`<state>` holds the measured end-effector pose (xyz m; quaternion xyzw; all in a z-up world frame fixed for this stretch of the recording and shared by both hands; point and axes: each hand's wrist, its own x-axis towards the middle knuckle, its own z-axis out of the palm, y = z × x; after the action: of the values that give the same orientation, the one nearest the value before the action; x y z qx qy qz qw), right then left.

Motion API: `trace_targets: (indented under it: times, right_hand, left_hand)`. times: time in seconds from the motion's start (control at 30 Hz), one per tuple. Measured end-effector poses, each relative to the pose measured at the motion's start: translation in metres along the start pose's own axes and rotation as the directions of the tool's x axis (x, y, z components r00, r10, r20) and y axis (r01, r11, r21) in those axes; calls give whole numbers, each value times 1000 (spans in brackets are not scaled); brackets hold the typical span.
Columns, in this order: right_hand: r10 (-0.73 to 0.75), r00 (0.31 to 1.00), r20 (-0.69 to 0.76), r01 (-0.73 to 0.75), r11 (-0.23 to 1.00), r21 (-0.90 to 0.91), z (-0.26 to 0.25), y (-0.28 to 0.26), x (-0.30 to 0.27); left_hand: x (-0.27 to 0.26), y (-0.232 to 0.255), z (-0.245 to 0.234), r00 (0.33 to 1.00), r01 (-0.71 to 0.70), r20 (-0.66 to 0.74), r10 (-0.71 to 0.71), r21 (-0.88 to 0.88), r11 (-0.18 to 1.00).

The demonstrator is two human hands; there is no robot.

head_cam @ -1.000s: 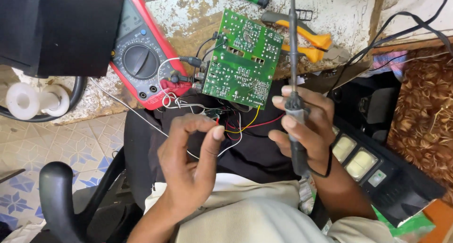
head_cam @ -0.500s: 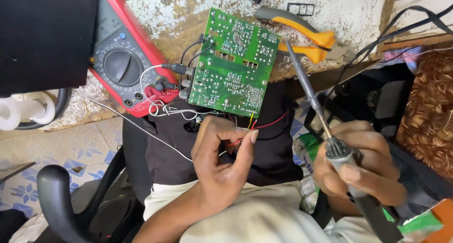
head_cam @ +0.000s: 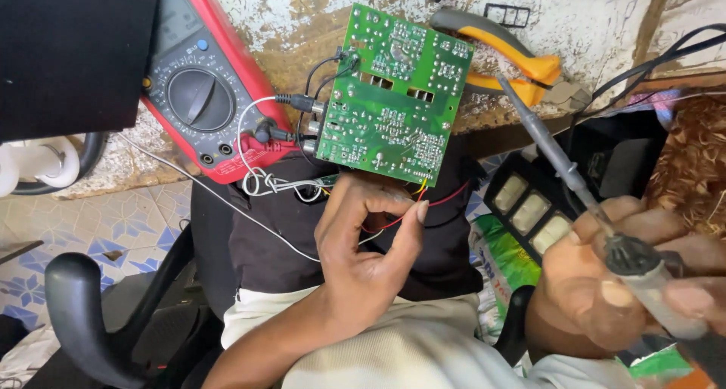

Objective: Soldering wires onto a circuit board and assembling electronic components at a repair bench.

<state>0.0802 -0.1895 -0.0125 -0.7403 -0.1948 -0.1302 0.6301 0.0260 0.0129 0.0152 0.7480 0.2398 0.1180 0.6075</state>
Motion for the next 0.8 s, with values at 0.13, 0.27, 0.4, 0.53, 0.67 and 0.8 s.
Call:
trace_targets:
  times: [0.13, 0.27, 0.4, 0.53, 0.67, 0.8]
  right_hand:
    - [-40, 999, 14, 41, 994, -97, 2, 0, 3]
    - [-30, 997, -72, 28, 999, -26, 6, -4, 3]
    - [48, 991, -123, -79, 963, -259, 30, -22, 8]
    - [-7, 984, -179, -43, 960, -276, 32, -13, 11]
    - [-83, 967, -242, 29, 975, -218, 35, -5, 13]
    - [34, 991, -133, -72, 955, -287, 30, -16, 10]
  left_hand:
    - [0, -1, 0, 1000, -3, 6, 3, -21, 1000]
    - [2, -1, 1, 1000, 11, 3, -11, -20, 1000]
    - [0, -4, 1, 1000, -11, 8, 11, 0, 1000]
    - [1, -7, 2, 995, -102, -11, 102, 32, 994]
    - [4, -9, 0, 989, -149, 3, 149, 54, 987]
    - [8, -4, -1, 994, -108, 18, 108, 29, 994]
